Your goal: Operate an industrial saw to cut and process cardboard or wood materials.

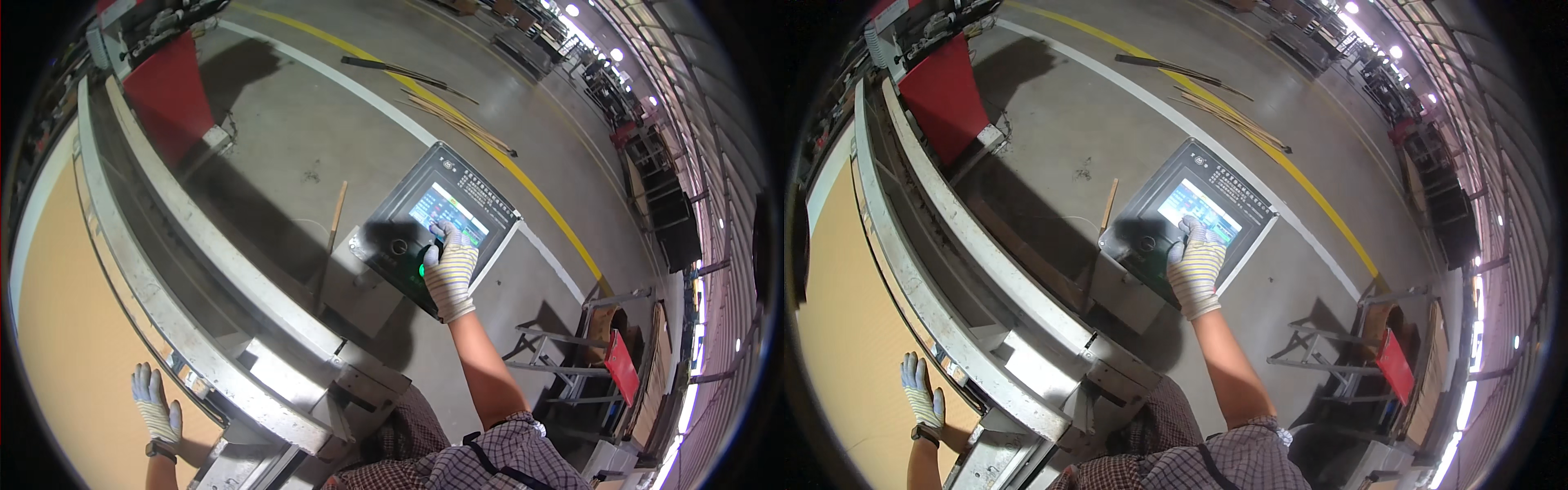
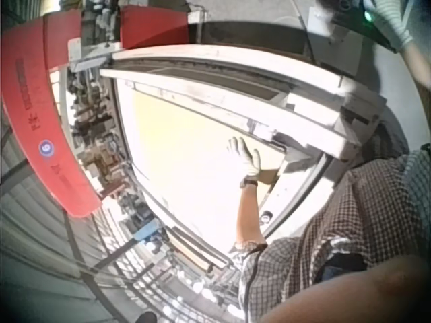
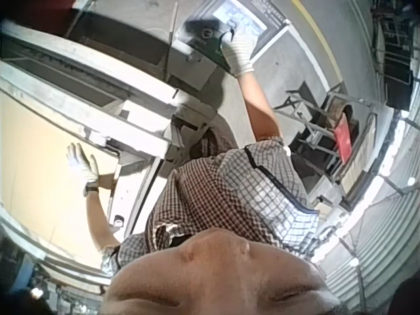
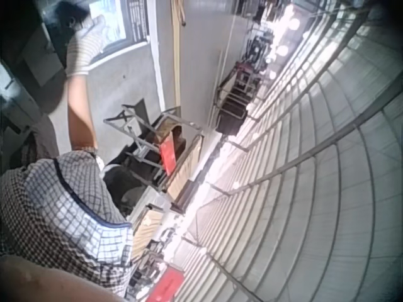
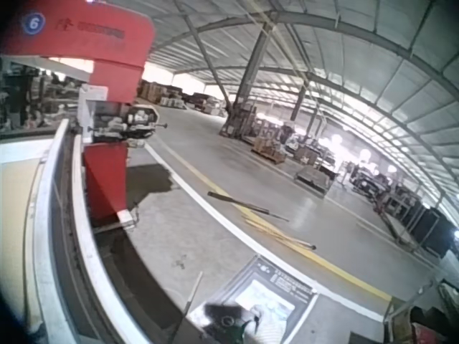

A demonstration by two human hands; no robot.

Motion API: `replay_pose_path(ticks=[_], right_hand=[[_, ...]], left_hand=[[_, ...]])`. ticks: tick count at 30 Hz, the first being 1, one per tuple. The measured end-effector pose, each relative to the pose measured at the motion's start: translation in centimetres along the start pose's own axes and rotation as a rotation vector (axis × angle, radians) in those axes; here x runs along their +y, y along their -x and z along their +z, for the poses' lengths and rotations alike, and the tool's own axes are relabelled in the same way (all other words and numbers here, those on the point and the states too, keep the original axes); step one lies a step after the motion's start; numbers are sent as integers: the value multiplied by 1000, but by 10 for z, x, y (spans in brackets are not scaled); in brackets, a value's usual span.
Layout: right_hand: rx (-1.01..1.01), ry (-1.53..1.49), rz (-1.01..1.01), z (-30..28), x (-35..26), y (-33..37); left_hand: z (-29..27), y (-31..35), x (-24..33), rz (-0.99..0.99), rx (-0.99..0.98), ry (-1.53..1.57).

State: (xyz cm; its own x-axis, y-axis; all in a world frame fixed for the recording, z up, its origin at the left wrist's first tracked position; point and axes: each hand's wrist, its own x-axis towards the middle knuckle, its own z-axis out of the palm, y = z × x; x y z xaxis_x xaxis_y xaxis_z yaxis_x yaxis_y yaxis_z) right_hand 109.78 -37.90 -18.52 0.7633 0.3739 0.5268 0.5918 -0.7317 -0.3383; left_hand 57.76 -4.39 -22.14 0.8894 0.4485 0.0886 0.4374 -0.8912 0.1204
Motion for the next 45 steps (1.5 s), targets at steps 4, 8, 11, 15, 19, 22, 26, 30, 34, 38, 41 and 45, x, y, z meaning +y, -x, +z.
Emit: replay_pose_path(ticks=[4, 8, 11, 15, 19, 22, 26, 30, 34, 38, 41, 45], right_hand=[[-29, 60, 35, -1, 0, 0], [-53, 39, -14, 2, 14, 1], [-27, 30, 27, -3, 16, 3], [-32, 13, -15, -8, 14, 4], [-53, -26, -13, -1, 11, 1], [-17, -77, 3, 2, 5, 0], [-57, 42, 28, 4, 7, 0], [-23, 8, 22, 1, 10, 2], [-15, 56, 35, -13, 18, 8], [3, 49, 33, -23, 23, 16], [-31, 82, 51, -30, 21, 19], [-1, 101, 50, -28, 28, 22]], left_hand=[[0, 0, 0, -8, -4, 8], [2, -1, 1, -11, 0, 12], [1, -1, 0, -8, 6, 13], [2, 0, 0, -9, 3, 13], [2, -1, 1, -9, 8, 20], [0, -1, 1, -7, 7, 20], [-2, -3, 3, -13, -6, 24], [-2, -3, 2, -17, -5, 25], [1, -2, 0, -7, 12, 20], [1, -1, 0, -2, 8, 15], [0, -4, 4, -6, -14, 17], [-2, -2, 3, 6, -2, 25]])
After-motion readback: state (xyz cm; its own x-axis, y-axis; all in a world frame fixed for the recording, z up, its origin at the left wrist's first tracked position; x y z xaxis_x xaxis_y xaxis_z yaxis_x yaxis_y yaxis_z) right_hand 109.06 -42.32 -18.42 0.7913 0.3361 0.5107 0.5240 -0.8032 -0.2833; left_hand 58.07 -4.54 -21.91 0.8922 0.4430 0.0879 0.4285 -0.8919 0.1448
